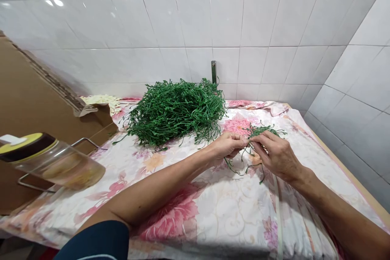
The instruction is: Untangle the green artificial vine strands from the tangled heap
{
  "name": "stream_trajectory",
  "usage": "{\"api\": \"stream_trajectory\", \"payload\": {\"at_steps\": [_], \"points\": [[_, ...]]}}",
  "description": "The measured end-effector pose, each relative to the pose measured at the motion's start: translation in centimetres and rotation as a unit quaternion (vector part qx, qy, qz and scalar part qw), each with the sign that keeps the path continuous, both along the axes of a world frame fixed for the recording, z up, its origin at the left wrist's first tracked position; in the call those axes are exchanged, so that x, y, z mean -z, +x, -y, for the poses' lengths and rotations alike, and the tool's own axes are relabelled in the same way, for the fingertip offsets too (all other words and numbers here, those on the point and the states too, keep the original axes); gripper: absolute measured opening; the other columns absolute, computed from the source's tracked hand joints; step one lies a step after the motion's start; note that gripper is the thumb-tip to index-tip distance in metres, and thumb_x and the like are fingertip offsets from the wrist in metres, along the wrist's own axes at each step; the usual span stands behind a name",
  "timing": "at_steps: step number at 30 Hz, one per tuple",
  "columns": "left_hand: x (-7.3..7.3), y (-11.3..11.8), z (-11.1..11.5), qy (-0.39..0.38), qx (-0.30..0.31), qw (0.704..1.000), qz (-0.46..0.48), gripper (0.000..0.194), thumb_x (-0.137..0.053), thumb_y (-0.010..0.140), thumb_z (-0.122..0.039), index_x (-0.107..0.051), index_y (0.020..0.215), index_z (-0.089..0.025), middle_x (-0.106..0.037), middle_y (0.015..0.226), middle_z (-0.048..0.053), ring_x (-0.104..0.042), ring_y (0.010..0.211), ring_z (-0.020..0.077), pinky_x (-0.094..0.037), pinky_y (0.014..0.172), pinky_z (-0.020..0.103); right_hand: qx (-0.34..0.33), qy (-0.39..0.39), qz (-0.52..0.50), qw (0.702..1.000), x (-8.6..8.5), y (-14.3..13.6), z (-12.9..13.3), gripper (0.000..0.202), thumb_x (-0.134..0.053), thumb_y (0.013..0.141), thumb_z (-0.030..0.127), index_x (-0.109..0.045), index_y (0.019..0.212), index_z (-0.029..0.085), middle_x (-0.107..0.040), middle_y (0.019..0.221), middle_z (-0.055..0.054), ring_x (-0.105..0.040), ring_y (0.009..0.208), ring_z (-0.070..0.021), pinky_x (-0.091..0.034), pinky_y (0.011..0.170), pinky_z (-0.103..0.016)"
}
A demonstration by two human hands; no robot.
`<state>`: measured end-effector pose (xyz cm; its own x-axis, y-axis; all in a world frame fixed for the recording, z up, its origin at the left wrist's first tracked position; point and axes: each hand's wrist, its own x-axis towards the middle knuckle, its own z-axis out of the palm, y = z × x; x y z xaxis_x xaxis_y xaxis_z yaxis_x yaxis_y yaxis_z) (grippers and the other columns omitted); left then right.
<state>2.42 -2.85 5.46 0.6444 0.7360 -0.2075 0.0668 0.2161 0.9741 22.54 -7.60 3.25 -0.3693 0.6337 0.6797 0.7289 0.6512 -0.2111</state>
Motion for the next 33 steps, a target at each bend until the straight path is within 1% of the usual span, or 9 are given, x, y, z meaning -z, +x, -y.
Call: {"api": "stream_trajectory", "payload": {"at_steps": [7,11,13,17,20,23,25,30,33], "points": [[0.6,0.1,-0.1,0.032,-0.008,0.999,-0.002,0.046,-0.078,0.07,-0.054,-0.049,0.065,-0.019,-0.027,0.053,-0.009,-0.017,0.045,0.0051,-0.008,0.048,0.027,0.003,0.006,0.007,1.0,-0.1,-0.3,0.2,0.016,-0.054,0.1,0.02,-0.07,0.097,0.019,-0.065,0.082,-0.005,-0.064,0.074,-0.0177,-0.05,0.07,-0.031],[1.5,0.3,0.0,0.136,-0.051,0.989,-0.036,0.035,-0.072,0.075,-0.046,-0.054,0.066,-0.017,-0.037,0.055,-0.006,-0.028,0.049,0.0073,-0.017,0.049,0.026,0.028,0.004,-0.002,1.0,0.3,-0.8,0.1,0.015,-0.056,0.097,0.018,-0.07,0.091,0.019,-0.067,0.079,-0.004,-0.064,0.07,-0.0169,-0.047,0.066,-0.029],[1.8,0.5,0.1,0.234,-0.085,0.966,-0.064,0.028,-0.067,0.08,-0.039,-0.055,0.067,-0.016,-0.045,0.06,-0.003,-0.036,0.055,0.0091,-0.025,0.053,0.025,0.046,-0.006,-0.013,0.999,0.6,-1.0,-0.2,0.015,-0.058,0.094,0.017,-0.071,0.087,0.019,-0.067,0.076,-0.003,-0.063,0.068,-0.0166,-0.046,0.065,-0.029],[2.4,0.3,0.2,0.408,-0.125,0.894,-0.136,0.018,-0.059,0.087,-0.026,-0.059,0.072,-0.016,-0.055,0.068,0.0,-0.045,0.065,0.0124,-0.033,0.064,0.026,0.082,-0.03,-0.037,0.995,1.2,-1.7,-0.9,0.015,-0.061,0.089,0.017,-0.07,0.078,0.019,-0.066,0.069,-0.002,-0.061,0.063,-0.016,-0.045,0.064,-0.028],[3.1,0.0,0.0,0.486,-0.116,0.85,-0.167,0.013,-0.056,0.088,-0.02,-0.06,0.076,-0.017,-0.058,0.074,0.003,-0.05,0.072,0.0153,-0.035,0.07,0.028,0.11,-0.032,-0.028,0.993,1.3,-2.2,-1.1,0.017,-0.06,0.086,0.016,-0.069,0.073,0.019,-0.066,0.067,-0.002,-0.06,0.062,-0.0162,-0.043,0.064,-0.029],[3.5,-0.2,-0.3,0.517,-0.104,0.83,-0.18,0.012,-0.055,0.089,-0.019,-0.061,0.079,-0.018,-0.06,0.079,0.005,-0.052,0.077,0.0174,-0.037,0.074,0.029,0.128,-0.043,-0.025,0.99,1.4,-2.5,-1.2,0.017,-0.06,0.084,0.017,-0.07,0.071,0.02,-0.068,0.068,-0.003,-0.059,0.061,-0.016,-0.041,0.063,-0.028],[3.4,-0.1,-0.4,0.5,-0.111,0.84,-0.178,0.012,-0.056,0.088,-0.02,-0.062,0.077,-0.018,-0.059,0.077,0.004,-0.051,0.075,0.0167,-0.036,0.072,0.028,0.137,-0.052,-0.032,0.989,1.4,-2.5,-1.3,0.016,-0.061,0.084,0.017,-0.071,0.071,0.02,-0.069,0.068,-0.003,-0.059,0.061,-0.0158,-0.041,0.063,-0.028],[2.3,0.2,-0.6,0.33,-0.123,0.929,-0.116,0.022,-0.062,0.084,-0.034,-0.06,0.071,-0.016,-0.052,0.064,-0.002,-0.043,0.062,0.0121,-0.031,0.06,0.025,0.141,-0.055,-0.044,0.988,1.4,-2.3,-1.7,0.015,-0.062,0.084,0.02,-0.073,0.074,0.019,-0.073,0.072,-0.003,-0.063,0.065,-0.0173,-0.042,0.065,-0.028],[2.2,0.3,-0.9,0.262,-0.118,0.956,-0.061,0.029,-0.066,0.079,-0.041,-0.058,0.069,-0.015,-0.048,0.062,-0.003,-0.04,0.059,0.0104,-0.03,0.057,0.024,0.144,-0.063,-0.048,0.986,1.3,-2.3,-2.0,0.015,-0.063,0.085,0.02,-0.074,0.074,0.019,-0.073,0.071,-0.003,-0.064,0.065,-0.0176,-0.043,0.065,-0.028]]}}
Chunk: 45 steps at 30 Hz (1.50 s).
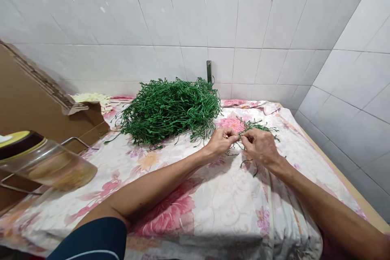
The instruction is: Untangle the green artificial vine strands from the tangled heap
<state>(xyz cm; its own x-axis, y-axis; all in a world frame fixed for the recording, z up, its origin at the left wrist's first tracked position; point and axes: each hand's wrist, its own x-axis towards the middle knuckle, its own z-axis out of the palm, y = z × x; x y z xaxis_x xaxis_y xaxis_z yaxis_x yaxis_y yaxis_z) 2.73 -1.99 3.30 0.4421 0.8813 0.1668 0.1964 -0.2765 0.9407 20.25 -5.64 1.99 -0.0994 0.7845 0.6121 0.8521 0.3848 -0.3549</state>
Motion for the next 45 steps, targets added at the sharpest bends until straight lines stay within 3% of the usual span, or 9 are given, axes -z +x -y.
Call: {"api": "stream_trajectory", "payload": {"at_steps": [4,7,10,12,17,24,31,38,45], "points": [[0.5,0.1,-0.2,0.025,-0.015,0.999,-0.021,0.026,-0.066,0.079,-0.038,-0.061,0.07,-0.014,-0.05,0.062,-0.003,-0.041,0.06,0.0101,-0.029,0.057,0.024,0.005,-0.022,-0.036,0.999,-0.1,0.1,-0.1,0.013,-0.066,0.084,0.021,-0.074,0.074,0.019,-0.074,0.071,-0.003,-0.065,0.062,-0.0166,-0.044,0.064,-0.028],[0.7,-0.1,-0.5,0.034,-0.022,0.999,-0.022,0.025,-0.067,0.08,-0.037,-0.063,0.072,-0.013,-0.054,0.065,-0.002,-0.043,0.062,0.0099,-0.031,0.059,0.023,-0.036,-0.02,-0.022,0.999,-0.1,0.6,-0.1,0.013,-0.065,0.088,0.02,-0.075,0.079,0.02,-0.074,0.076,-0.003,-0.067,0.07,-0.0182,-0.047,0.069,-0.029],[0.4,-0.4,-1.0,-0.043,0.013,0.999,0.026,0.036,-0.073,0.076,-0.046,-0.06,0.07,-0.013,-0.05,0.062,-0.003,-0.038,0.056,0.0076,-0.026,0.053,0.023,-0.085,0.014,-0.022,0.996,-0.2,1.2,0.1,0.013,-0.061,0.095,0.021,-0.074,0.093,0.02,-0.073,0.087,-0.005,-0.068,0.079,-0.0193,-0.051,0.074,-0.03],[0.0,-0.5,-1.2,-0.12,0.033,0.99,0.06,0.041,-0.077,0.073,-0.051,-0.059,0.072,-0.014,-0.048,0.061,-0.005,-0.033,0.049,0.0053,-0.021,0.049,0.022,-0.084,0.061,-0.037,0.994,-0.3,1.4,0.4,0.013,-0.059,0.098,0.022,-0.072,0.1,0.02,-0.072,0.094,-0.007,-0.069,0.085,-0.0201,-0.052,0.077,-0.031],[-0.3,-0.5,-1.6,-0.218,-0.002,0.966,0.14,0.041,-0.083,0.067,-0.047,-0.063,0.078,-0.013,-0.061,0.069,0.0,-0.038,0.045,0.004,-0.024,0.046,0.021,-0.067,0.135,-0.025,0.988,-0.7,0.6,1.6,0.012,-0.056,0.101,0.02,-0.066,0.096,0.02,-0.068,0.091,-0.006,-0.066,0.078,-0.0178,-0.053,0.072,-0.03],[0.5,-0.2,-0.9,-0.21,0.043,0.963,0.163,0.044,-0.086,0.067,-0.051,-0.071,0.08,-0.012,-0.067,0.077,0.003,-0.045,0.05,0.0044,-0.032,0.048,0.021,-0.087,0.105,-0.031,0.99,0.3,0.4,1.3,0.017,-0.058,0.101,0.028,-0.067,0.112,0.02,-0.07,0.11,-0.011,-0.068,0.101,-0.0235,-0.055,0.086,-0.036],[1.0,0.0,-0.4,-0.219,0.115,0.957,0.152,0.04,-0.082,0.073,-0.048,-0.074,0.082,-0.01,-0.071,0.086,0.007,-0.052,0.054,0.0066,-0.04,0.05,0.022,-0.052,-0.009,-0.129,0.99,0.2,0.8,1.2,0.013,-0.067,0.094,0.031,-0.07,0.091,0.019,-0.07,0.087,-0.004,-0.058,0.063,-0.015,-0.049,0.064,-0.031],[0.8,0.0,-0.2,-0.205,0.115,0.962,0.136,0.04,-0.08,0.075,-0.048,-0.073,0.083,-0.009,-0.071,0.087,0.008,-0.053,0.053,0.0055,-0.042,0.049,0.02,-0.072,-0.01,-0.129,0.989,0.1,0.9,1.1,0.008,-0.064,0.092,0.026,-0.067,0.09,0.019,-0.067,0.092,-0.005,-0.055,0.064,-0.0141,-0.047,0.063,-0.03],[0.7,0.1,-0.3,-0.139,0.09,0.979,0.117,0.046,-0.08,0.075,-0.052,-0.065,0.09,-0.011,-0.069,0.077,0.004,-0.053,0.046,0.0071,-0.041,0.042,0.02,-0.058,0.03,-0.029,0.997,-0.2,1.1,1.2,0.008,-0.059,0.093,0.024,-0.059,0.085,0.02,-0.065,0.081,-0.004,-0.057,0.067,-0.0164,-0.043,0.066,-0.03]]}}
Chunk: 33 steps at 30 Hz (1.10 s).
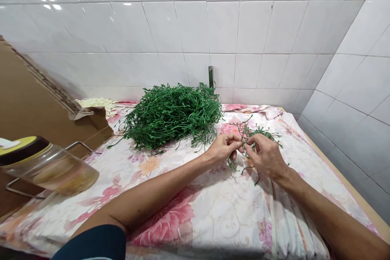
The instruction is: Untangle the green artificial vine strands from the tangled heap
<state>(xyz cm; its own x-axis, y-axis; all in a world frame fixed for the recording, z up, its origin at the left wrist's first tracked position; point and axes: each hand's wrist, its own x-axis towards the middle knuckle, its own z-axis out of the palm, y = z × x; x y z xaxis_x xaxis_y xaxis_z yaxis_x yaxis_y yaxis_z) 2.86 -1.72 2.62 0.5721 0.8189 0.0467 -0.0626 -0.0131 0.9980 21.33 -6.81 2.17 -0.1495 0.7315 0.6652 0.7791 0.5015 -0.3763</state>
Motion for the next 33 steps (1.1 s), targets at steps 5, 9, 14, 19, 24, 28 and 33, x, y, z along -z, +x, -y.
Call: {"api": "stream_trajectory", "payload": {"at_steps": [5,9,14,19,24,28,33], "points": [[0.0,0.1,0.3,-0.032,0.007,0.999,0.023,0.05,-0.085,0.066,-0.053,-0.065,0.086,-0.012,-0.065,0.072,0.001,-0.054,0.048,0.007,-0.042,0.047,0.021,-0.01,-0.04,0.009,0.999,0.0,0.5,0.5,0.009,-0.059,0.092,0.029,-0.06,0.087,0.021,-0.066,0.077,-0.001,-0.061,0.067,-0.0168,-0.043,0.064,-0.028],[0.4,0.3,-0.1,-0.003,0.015,1.0,0.007,0.052,-0.086,0.064,-0.057,-0.064,0.08,-0.013,-0.06,0.065,-0.002,-0.052,0.049,0.0074,-0.039,0.047,0.021,0.011,-0.057,0.017,0.998,0.4,0.9,0.5,0.011,-0.062,0.089,0.034,-0.062,0.088,0.023,-0.067,0.075,0.0,-0.059,0.059,-0.0147,-0.043,0.06,-0.028],[0.5,0.4,-0.3,0.007,-0.004,1.0,0.026,0.051,-0.085,0.066,-0.057,-0.06,0.079,-0.013,-0.059,0.065,-0.002,-0.051,0.048,0.0063,-0.038,0.047,0.021,0.006,-0.121,-0.006,0.993,0.1,0.8,0.6,0.014,-0.063,0.088,0.037,-0.061,0.086,0.023,-0.062,0.064,0.003,-0.053,0.049,-0.013,-0.04,0.054,-0.027],[0.5,0.8,-0.2,-0.001,-0.015,0.998,0.056,0.047,-0.081,0.072,-0.053,-0.055,0.079,-0.015,-0.055,0.06,-0.005,-0.045,0.043,0.0043,-0.034,0.044,0.019,-0.035,-0.207,-0.145,0.967,-0.4,0.8,0.0,0.024,-0.068,0.087,0.045,-0.063,0.09,0.021,-0.07,0.077,-0.003,-0.063,0.067,-0.017,-0.047,0.061,-0.028],[0.6,1.6,-1.1,0.001,-0.038,0.999,0.026,0.045,-0.081,0.071,-0.051,-0.054,0.077,-0.015,-0.057,0.059,-0.004,-0.046,0.042,0.0051,-0.034,0.042,0.019,-0.063,-0.306,-0.267,0.911,-0.6,0.7,-0.9,0.038,-0.074,0.08,0.055,-0.065,0.088,0.018,-0.072,0.08,-0.006,-0.064,0.067,-0.018,-0.048,0.059,-0.029],[0.3,1.7,-1.5,0.008,-0.044,0.999,0.003,0.043,-0.081,0.072,-0.05,-0.058,0.078,-0.014,-0.058,0.061,-0.003,-0.047,0.042,0.0054,-0.036,0.041,0.019,-0.067,-0.342,-0.309,0.885,-0.6,0.5,-1.0,0.047,-0.075,0.077,0.062,-0.066,0.082,0.016,-0.067,0.071,-0.003,-0.055,0.058,-0.014,-0.04,0.052,-0.026],[0.4,1.4,-1.3,-0.01,-0.045,0.999,0.018,0.042,-0.082,0.071,-0.049,-0.062,0.082,-0.013,-0.062,0.065,-0.002,-0.049,0.042,0.0056,-0.038,0.04,0.019,-0.048,-0.311,-0.338,0.887,0.1,0.3,-1.2,0.049,-0.074,0.077,0.064,-0.067,0.08,0.016,-0.058,0.065,0.001,-0.042,0.054,-0.0105,-0.03,0.049,-0.025]]}}
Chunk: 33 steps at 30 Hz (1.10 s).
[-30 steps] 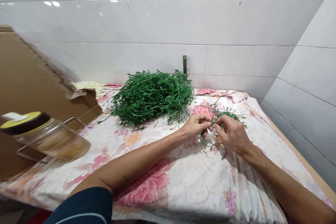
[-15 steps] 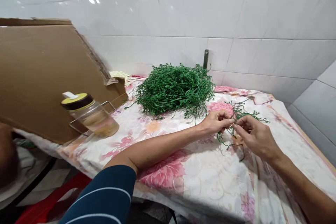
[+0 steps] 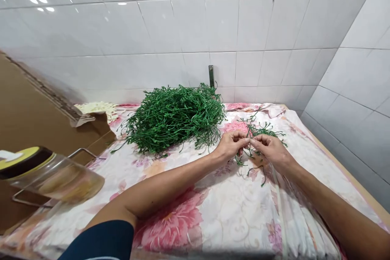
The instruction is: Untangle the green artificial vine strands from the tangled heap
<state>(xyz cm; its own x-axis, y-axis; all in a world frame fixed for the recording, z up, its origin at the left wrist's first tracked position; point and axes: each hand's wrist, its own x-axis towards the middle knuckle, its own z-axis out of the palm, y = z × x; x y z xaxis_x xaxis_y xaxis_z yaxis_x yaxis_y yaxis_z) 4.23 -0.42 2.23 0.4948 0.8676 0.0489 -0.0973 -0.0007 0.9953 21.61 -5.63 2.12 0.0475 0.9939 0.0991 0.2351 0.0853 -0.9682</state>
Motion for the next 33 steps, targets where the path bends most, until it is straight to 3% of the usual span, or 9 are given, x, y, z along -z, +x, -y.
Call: {"api": "stream_trajectory", "payload": {"at_steps": [10,16,23,33], "points": [[0.9,-0.8,0.1,-0.031,0.002,1.0,0.003,0.041,-0.081,0.073,-0.047,-0.06,0.083,-0.013,-0.069,0.074,0.003,-0.053,0.046,0.0058,-0.04,0.044,0.019,0.011,0.024,0.085,0.996,1.3,-0.3,-0.3,0.038,-0.067,0.087,0.054,-0.075,0.089,0.017,-0.074,0.084,-0.006,-0.062,0.072,-0.0181,-0.046,0.066,-0.03],[1.6,-0.8,0.5,-0.014,0.016,1.0,0.02,0.031,-0.076,0.078,-0.037,-0.056,0.085,-0.015,-0.066,0.069,0.0,-0.055,0.049,0.0071,-0.042,0.049,0.019,0.037,0.076,0.148,0.985,1.1,-1.0,0.5,0.035,-0.067,0.087,0.052,-0.069,0.081,0.018,-0.07,0.078,-0.005,-0.059,0.068,-0.0174,-0.044,0.059,-0.028],[1.9,-0.7,0.5,-0.022,0.032,0.999,0.018,0.033,-0.076,0.077,-0.041,-0.056,0.085,-0.015,-0.066,0.07,0.0,-0.054,0.049,0.0065,-0.037,0.049,0.019,0.018,0.096,0.156,0.983,1.1,-0.7,0.6,0.029,-0.064,0.09,0.047,-0.062,0.083,0.019,-0.06,0.069,0.0,-0.051,0.06,-0.0142,-0.04,0.056,-0.028],[2.0,-0.7,0.9,-0.067,0.05,0.996,0.036,0.038,-0.079,0.074,-0.044,-0.053,0.078,-0.016,-0.055,0.061,-0.003,-0.048,0.049,0.0064,-0.032,0.048,0.018,-0.03,0.018,0.089,0.995,0.1,-0.5,0.4,0.021,-0.068,0.077,0.037,-0.064,0.083,0.017,-0.063,0.071,0.0,-0.052,0.061,-0.0129,-0.038,0.055,-0.025]]}}
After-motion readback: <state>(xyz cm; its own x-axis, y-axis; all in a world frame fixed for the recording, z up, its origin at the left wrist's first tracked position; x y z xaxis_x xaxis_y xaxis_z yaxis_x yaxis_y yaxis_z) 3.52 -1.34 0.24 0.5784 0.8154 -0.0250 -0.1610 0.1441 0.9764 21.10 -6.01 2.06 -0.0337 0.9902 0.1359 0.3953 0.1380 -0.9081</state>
